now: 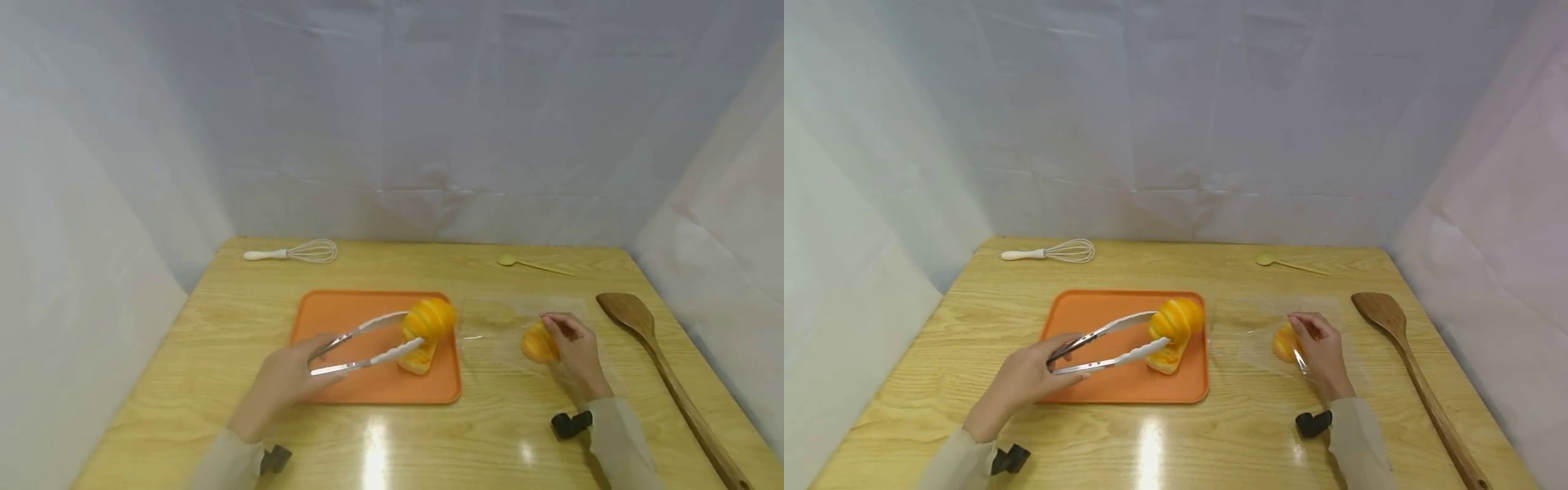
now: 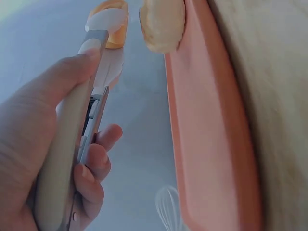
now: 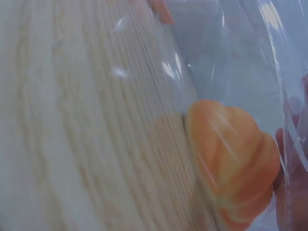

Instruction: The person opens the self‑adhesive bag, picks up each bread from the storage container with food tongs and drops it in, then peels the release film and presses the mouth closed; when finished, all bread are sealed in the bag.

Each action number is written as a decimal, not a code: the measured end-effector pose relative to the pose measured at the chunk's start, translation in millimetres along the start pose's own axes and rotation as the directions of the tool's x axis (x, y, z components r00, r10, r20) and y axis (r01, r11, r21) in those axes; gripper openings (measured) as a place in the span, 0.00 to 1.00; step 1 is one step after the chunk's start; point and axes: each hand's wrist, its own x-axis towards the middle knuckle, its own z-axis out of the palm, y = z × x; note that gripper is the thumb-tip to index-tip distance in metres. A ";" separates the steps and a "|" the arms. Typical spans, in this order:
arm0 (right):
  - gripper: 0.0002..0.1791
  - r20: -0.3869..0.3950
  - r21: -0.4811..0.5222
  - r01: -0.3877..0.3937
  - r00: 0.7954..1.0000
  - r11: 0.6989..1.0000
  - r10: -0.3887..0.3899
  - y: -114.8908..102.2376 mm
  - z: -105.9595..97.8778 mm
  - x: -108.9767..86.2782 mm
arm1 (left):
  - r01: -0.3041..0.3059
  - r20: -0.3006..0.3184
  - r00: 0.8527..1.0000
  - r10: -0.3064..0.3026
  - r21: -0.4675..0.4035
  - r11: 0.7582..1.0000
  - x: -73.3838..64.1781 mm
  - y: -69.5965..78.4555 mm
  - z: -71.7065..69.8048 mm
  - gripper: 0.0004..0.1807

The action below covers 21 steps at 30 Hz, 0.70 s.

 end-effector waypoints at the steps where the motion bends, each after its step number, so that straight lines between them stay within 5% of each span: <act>1: 0.11 0.002 0.002 -0.003 1.000 1.000 0.003 0.0 -0.3 0.2 | -0.021 0.014 1.000 0.021 0.018 1.000 6.0 3.5 1.6 0.33; 7: 0.07 0.021 -0.006 -0.015 1.000 1.000 0.015 -0.1 -2.4 1.3 | -0.089 0.066 0.994 0.085 0.071 0.993 41.5 23.3 6.5 0.33; 13: 0.07 0.020 -0.019 -0.040 0.999 0.999 0.040 0.6 -3.1 1.7 | -0.116 0.145 0.983 0.111 0.030 0.993 71.5 40.1 10.0 0.31; 21: 0.08 0.012 -0.017 -0.056 0.998 0.998 0.056 -0.9 -2.1 3.3 | -0.213 0.152 0.966 0.211 -0.007 0.977 105.2 53.0 24.1 0.36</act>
